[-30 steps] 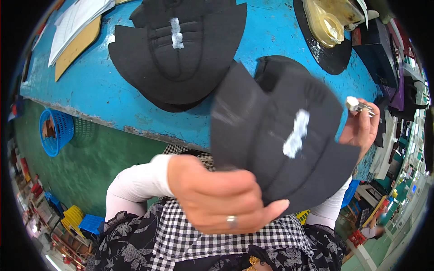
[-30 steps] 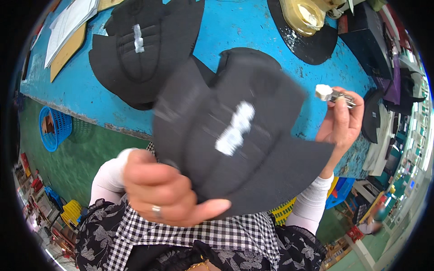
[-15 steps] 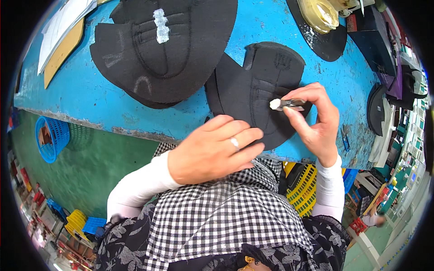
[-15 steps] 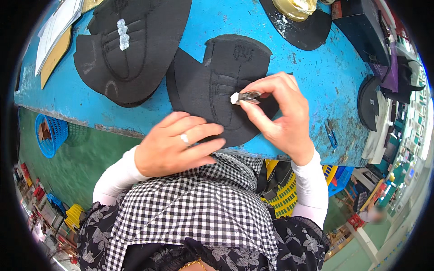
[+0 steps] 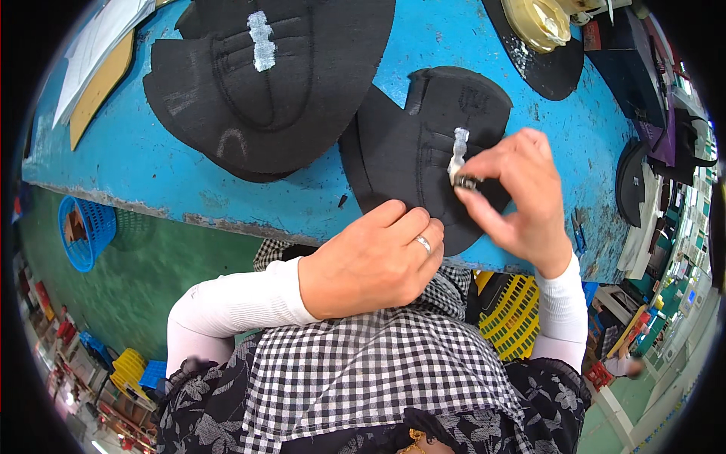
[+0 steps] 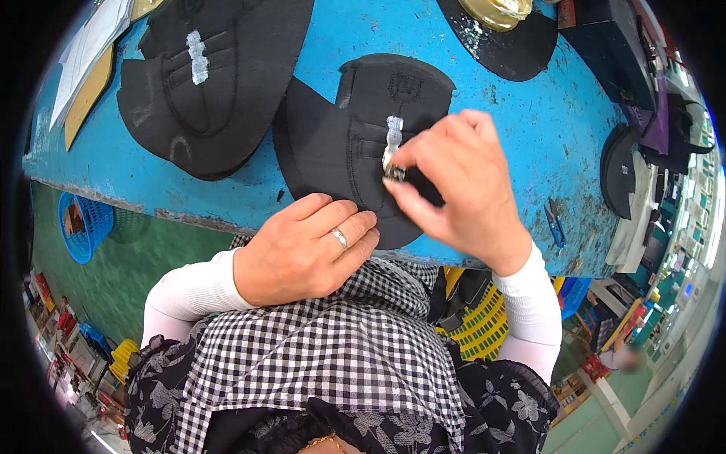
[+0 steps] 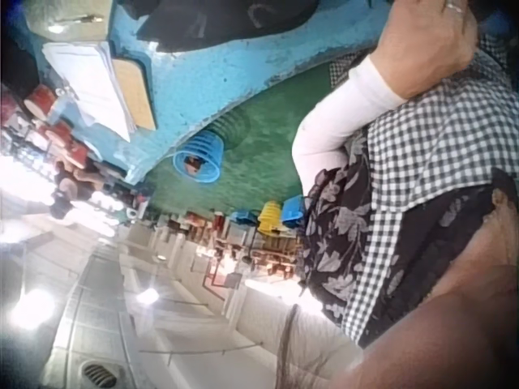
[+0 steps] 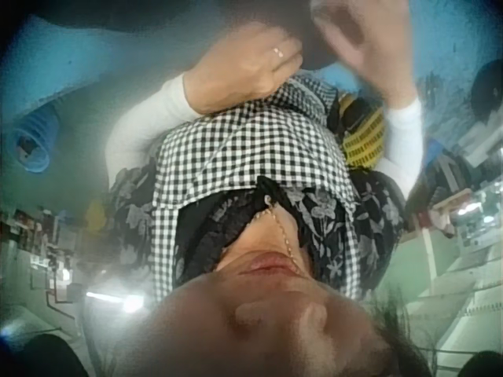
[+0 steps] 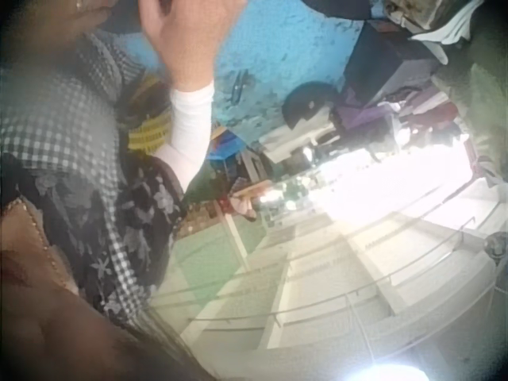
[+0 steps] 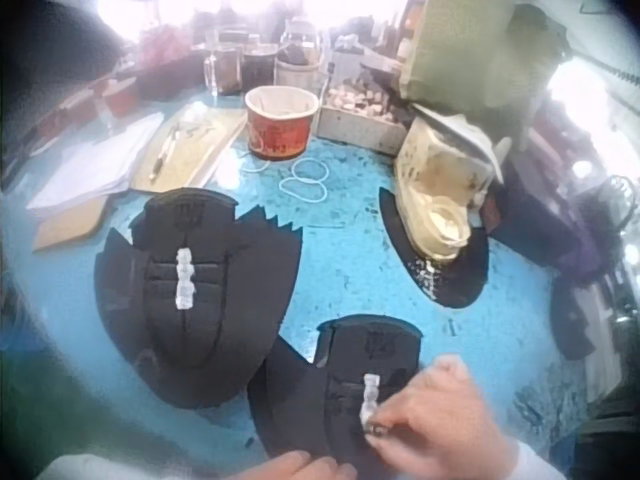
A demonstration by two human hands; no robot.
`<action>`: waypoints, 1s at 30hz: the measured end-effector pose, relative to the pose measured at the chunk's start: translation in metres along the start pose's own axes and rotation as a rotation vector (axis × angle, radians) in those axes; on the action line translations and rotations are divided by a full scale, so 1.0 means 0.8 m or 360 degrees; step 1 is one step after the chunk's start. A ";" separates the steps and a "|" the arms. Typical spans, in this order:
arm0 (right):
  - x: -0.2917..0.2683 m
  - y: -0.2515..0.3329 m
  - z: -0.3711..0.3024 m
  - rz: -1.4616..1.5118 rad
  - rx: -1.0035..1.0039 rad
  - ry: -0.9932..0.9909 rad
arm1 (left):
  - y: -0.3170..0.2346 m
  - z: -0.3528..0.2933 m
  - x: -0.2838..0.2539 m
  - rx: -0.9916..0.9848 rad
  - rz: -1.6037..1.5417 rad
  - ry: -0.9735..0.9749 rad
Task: The person applies adhesive to black shoe upper components using a small brush.
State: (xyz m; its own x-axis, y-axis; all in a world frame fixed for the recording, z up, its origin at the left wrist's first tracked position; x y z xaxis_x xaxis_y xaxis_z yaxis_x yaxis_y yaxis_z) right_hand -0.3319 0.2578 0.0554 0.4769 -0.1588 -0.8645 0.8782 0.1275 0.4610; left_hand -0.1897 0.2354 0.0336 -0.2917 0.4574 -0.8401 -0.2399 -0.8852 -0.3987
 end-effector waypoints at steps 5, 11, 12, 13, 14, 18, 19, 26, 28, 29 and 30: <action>-0.043 -0.040 -0.004 0.0407 0.0443 -0.0436 | 0.006 0.008 0.003 -0.0019 0.0002 0.0022; -0.098 -0.155 0.022 0.0687 0.0670 -0.1039 | -0.007 0.009 -0.027 0.0302 -0.0052 -0.0452; -0.098 -0.174 0.026 0.0630 0.0648 -0.1063 | -0.013 0.006 -0.035 0.0390 -0.0069 -0.0534; -0.098 -0.195 0.030 0.0529 0.0675 -0.1044 | -0.020 0.003 -0.043 0.0447 -0.0031 -0.0606; -0.094 -0.212 0.035 0.0442 0.0712 -0.1014 | -0.025 -0.002 -0.049 0.0489 0.0002 -0.0668; -0.100 -0.214 0.056 -0.0035 0.0721 -0.0891 | -0.025 -0.019 -0.089 0.0659 0.0193 -0.1037; -0.099 -0.214 0.063 -0.0253 0.0632 -0.0811 | -0.017 -0.027 -0.094 0.0481 0.0283 -0.1058; -0.119 -0.207 0.050 -0.0162 0.0689 -0.0846 | 0.081 -0.044 -0.121 -0.0440 0.0560 -0.0539; -0.120 -0.190 0.046 -0.0449 0.0416 -0.0749 | 0.068 -0.040 -0.108 -0.0344 0.0002 -0.0455; -0.121 -0.183 0.042 -0.0440 0.0415 -0.0737 | 0.057 -0.039 -0.097 -0.0216 -0.0124 -0.0407; -0.122 -0.170 0.039 -0.0466 0.0335 -0.0758 | 0.048 -0.037 -0.084 -0.0102 -0.0253 -0.0319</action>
Point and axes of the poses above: each hand's wrist, its own z-axis towards the middle knuckle, its own x-axis out of the palm, y = z × x, the point moved 6 cm from there along z, towards the middle knuckle, and after that the axes turned 3 degrees about x, right-handed, at the moved point
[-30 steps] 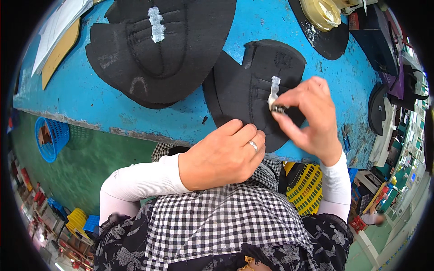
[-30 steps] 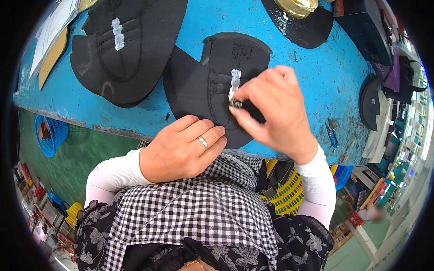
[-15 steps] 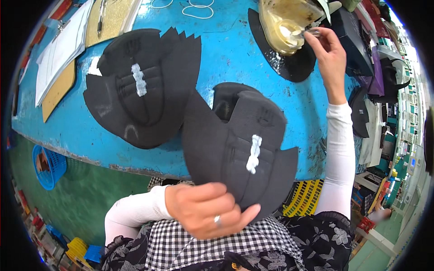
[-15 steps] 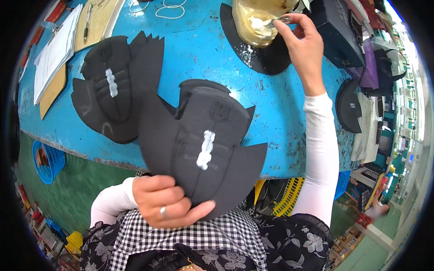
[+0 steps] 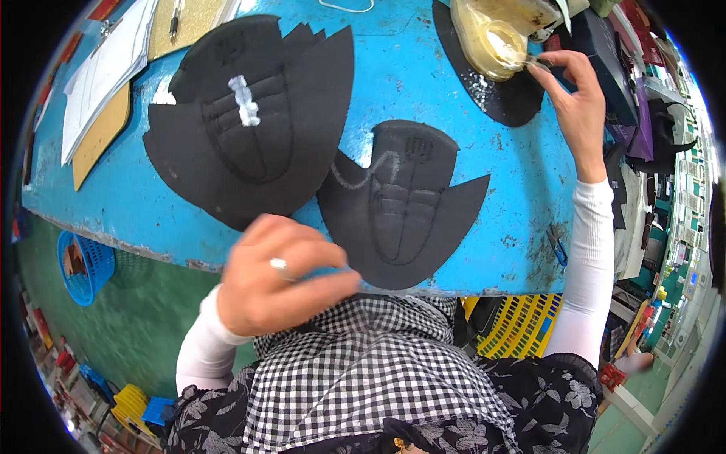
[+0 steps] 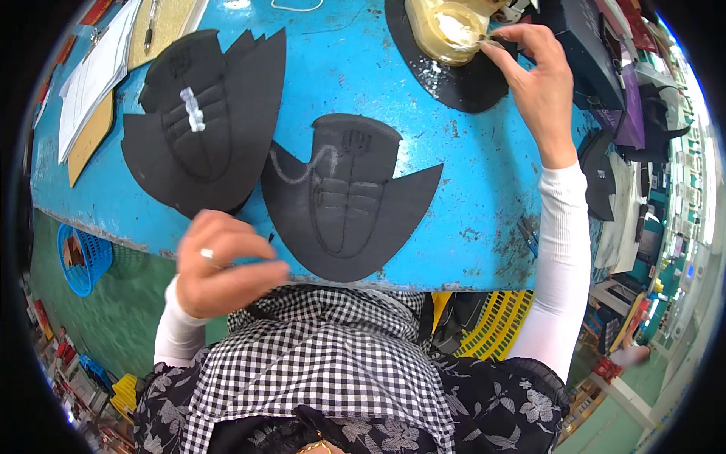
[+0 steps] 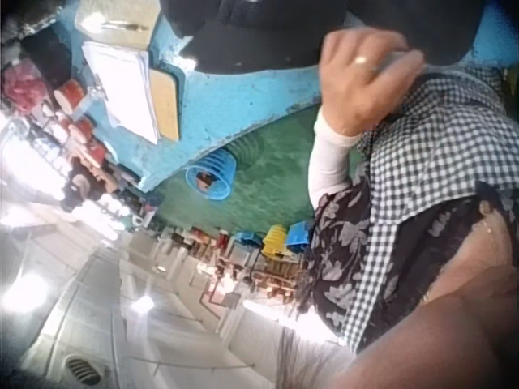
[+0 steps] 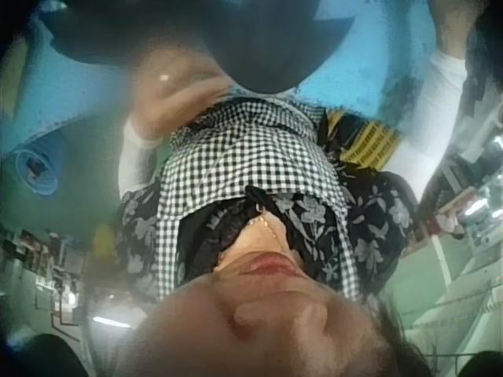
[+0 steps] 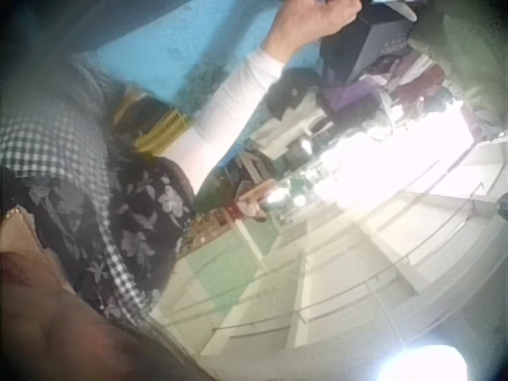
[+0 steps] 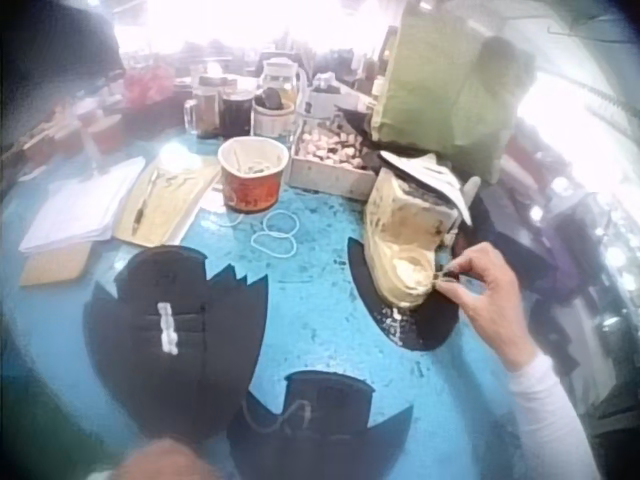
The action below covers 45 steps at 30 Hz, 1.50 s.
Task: The person applies adhesive to black shoe upper components using a small brush.
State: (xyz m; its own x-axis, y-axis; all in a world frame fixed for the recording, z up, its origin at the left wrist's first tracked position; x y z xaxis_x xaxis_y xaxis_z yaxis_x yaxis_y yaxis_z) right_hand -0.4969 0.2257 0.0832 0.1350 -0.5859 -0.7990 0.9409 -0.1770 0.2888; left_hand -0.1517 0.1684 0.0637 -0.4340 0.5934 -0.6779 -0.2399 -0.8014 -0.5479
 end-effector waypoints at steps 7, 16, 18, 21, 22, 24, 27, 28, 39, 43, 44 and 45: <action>-0.001 0.082 -0.063 0.0756 0.0524 0.0444 | -0.021 -0.007 0.075 0.0090 -0.0031 0.0116; 0.045 0.178 -0.113 0.0681 -0.0099 0.0758 | -0.021 -0.005 0.087 0.0042 0.0165 0.0256; 0.048 0.178 -0.108 0.0404 -0.0259 0.0644 | -0.024 -0.002 0.087 0.0037 0.0191 0.0276; 0.049 0.170 -0.094 0.0310 -0.0276 0.0437 | -0.030 0.000 0.087 0.0046 0.0264 0.0298; 0.049 0.168 -0.094 0.0296 -0.0246 0.0410 | -0.032 0.001 0.087 0.0060 0.0310 0.0299; 0.047 0.171 -0.095 0.0284 -0.0292 0.0406 | -0.032 0.003 0.086 0.0064 0.0320 0.0320; 0.040 0.181 -0.102 0.0318 -0.0326 0.0507 | -0.032 0.003 0.086 0.0083 0.0324 0.0355; 0.039 0.186 -0.107 0.0374 -0.0314 0.0610 | -0.032 0.003 0.087 0.0091 0.0325 0.0374; 0.037 0.007 -0.096 0.1910 0.0941 -0.0055 | -0.024 0.005 0.081 0.0040 0.0324 0.0314; 0.055 -0.040 -0.091 0.1643 0.1002 -0.0418 | -0.022 0.010 0.064 -0.0040 0.0089 0.0043; 0.058 -0.043 -0.088 0.1389 0.0969 -0.0473 | -0.025 0.012 0.057 -0.0027 -0.0024 -0.0027; 0.062 -0.043 -0.087 0.1109 0.0969 -0.0349 | -0.030 0.016 0.052 0.0033 -0.0152 -0.0014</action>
Point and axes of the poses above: each hand's wrist, its own z-axis towards the middle knuckle, its own x-axis out of the palm, y = z × x, the point moved 6 cm from there along z, towards the middle knuckle, and after that the axes turned 3 degrees about x, right-handed, at the moved point
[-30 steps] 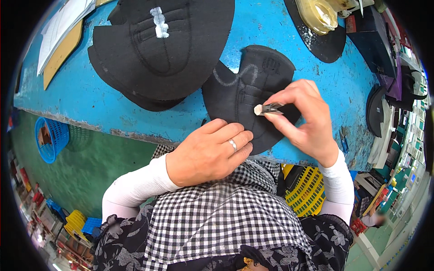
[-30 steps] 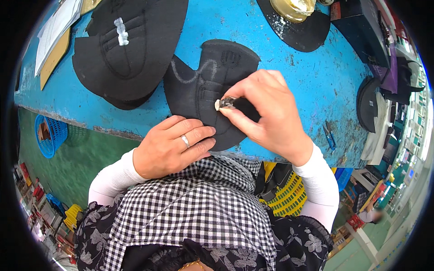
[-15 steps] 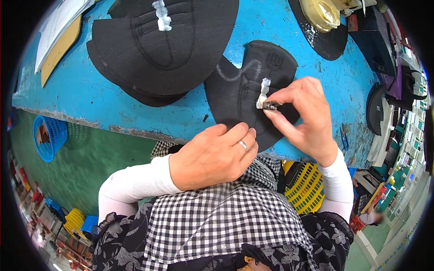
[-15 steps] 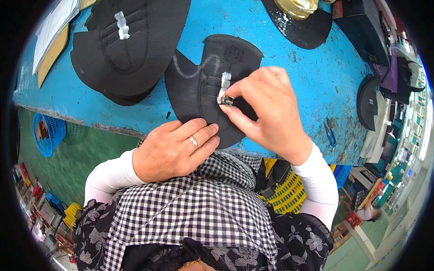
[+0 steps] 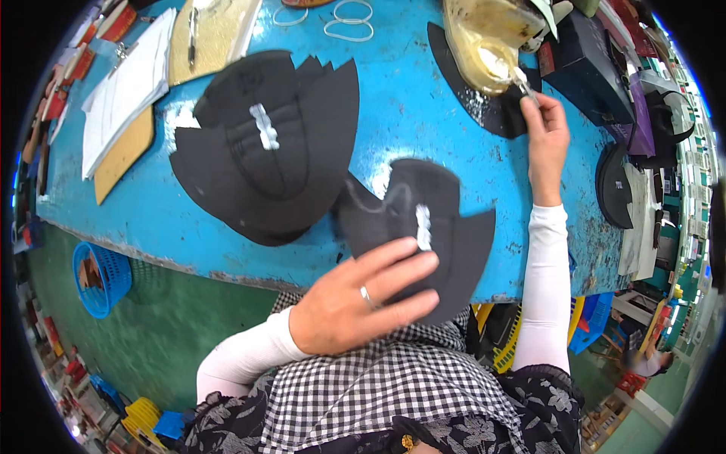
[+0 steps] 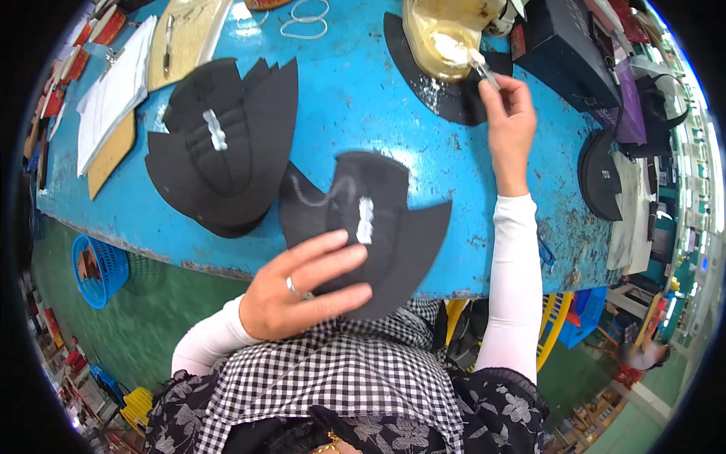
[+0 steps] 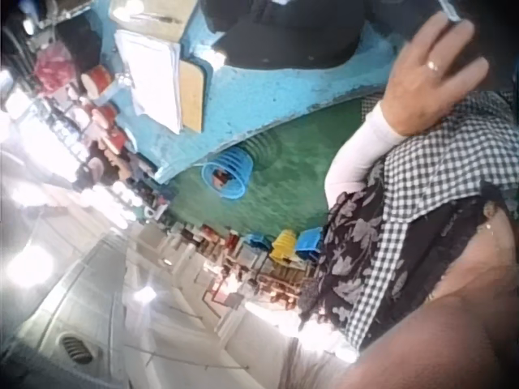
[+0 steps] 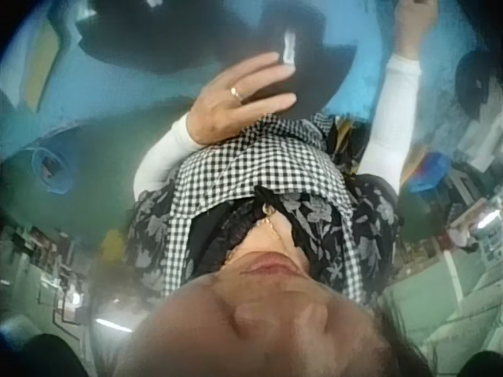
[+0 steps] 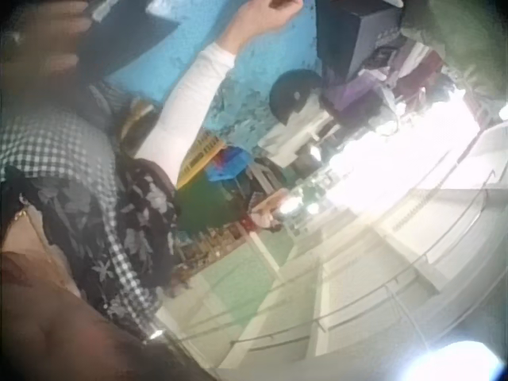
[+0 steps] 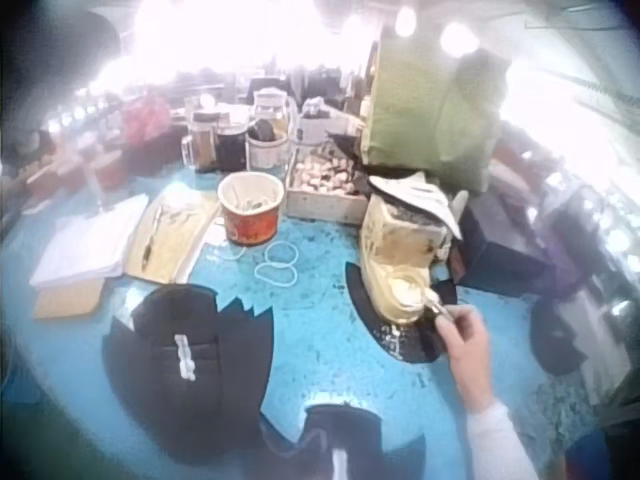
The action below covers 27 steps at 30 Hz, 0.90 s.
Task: The person applies adhesive to black shoe upper components using a small brush.
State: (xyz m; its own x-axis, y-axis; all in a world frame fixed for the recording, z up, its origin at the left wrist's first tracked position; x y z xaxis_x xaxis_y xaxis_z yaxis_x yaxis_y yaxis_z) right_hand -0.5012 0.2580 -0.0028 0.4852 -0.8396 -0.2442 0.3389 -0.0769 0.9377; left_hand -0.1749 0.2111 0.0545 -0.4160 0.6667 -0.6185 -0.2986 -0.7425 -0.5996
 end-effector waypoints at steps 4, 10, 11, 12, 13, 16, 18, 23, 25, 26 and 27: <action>-0.005 0.011 -0.001 -0.0853 -0.0409 -0.0012 | -0.032 0.004 -0.016 0.0410 0.0034 -0.0160; -0.005 0.057 -0.040 -0.0656 -0.0418 -0.0174 | -0.014 -0.013 -0.058 0.0359 0.0698 -0.0318; 0.010 0.056 -0.052 -0.0300 -0.0203 0.0011 | -0.002 -0.024 -0.065 0.0192 0.0709 -0.0369; 0.028 0.057 -0.067 0.0043 0.0008 0.0192 | 0.017 -0.034 -0.069 -0.0005 0.0783 -0.0297; 0.053 0.064 -0.084 0.0072 0.0088 0.0345 | 0.034 -0.043 -0.076 -0.0206 0.0858 -0.0223; 0.125 0.073 -0.129 0.0490 0.0540 0.0895 | 0.059 -0.075 -0.108 -0.0677 0.0780 -0.0547; 0.156 0.084 -0.140 0.0615 0.0640 0.0976 | 0.073 -0.106 -0.135 -0.0817 0.0486 -0.1081; 0.222 0.094 -0.128 0.0741 0.0647 0.1122 | 0.134 -0.161 -0.157 -0.1118 -0.1225 -0.1735; 0.236 0.107 -0.128 0.0787 0.0609 0.1212 | 0.150 -0.164 -0.153 -0.1107 -0.1632 -0.1646; 0.241 0.108 -0.129 0.0736 0.0628 0.1256 | 0.157 -0.160 -0.154 -0.1162 -0.1608 -0.1593; 0.245 0.110 -0.131 0.0684 0.0648 0.1297 | 0.161 -0.156 -0.156 -0.1217 -0.1583 -0.1538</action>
State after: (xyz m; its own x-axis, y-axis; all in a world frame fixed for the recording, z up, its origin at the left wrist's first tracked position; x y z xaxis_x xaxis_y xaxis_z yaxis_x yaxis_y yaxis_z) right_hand -0.2918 0.1434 0.0057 0.9565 -0.2271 0.1830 -0.2219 -0.1596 0.9619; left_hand -0.0545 0.0403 -0.0086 -0.7824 0.3345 0.5253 -0.4129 0.3530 -0.8396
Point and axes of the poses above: each hand's wrist, its own z-axis towards the middle knuckle, its own x-axis out of the palm, y = z × x, the point moved 6 cm from there along z, towards the middle knuckle, and after that the axes turned 3 degrees about x, right-handed, at the moved point
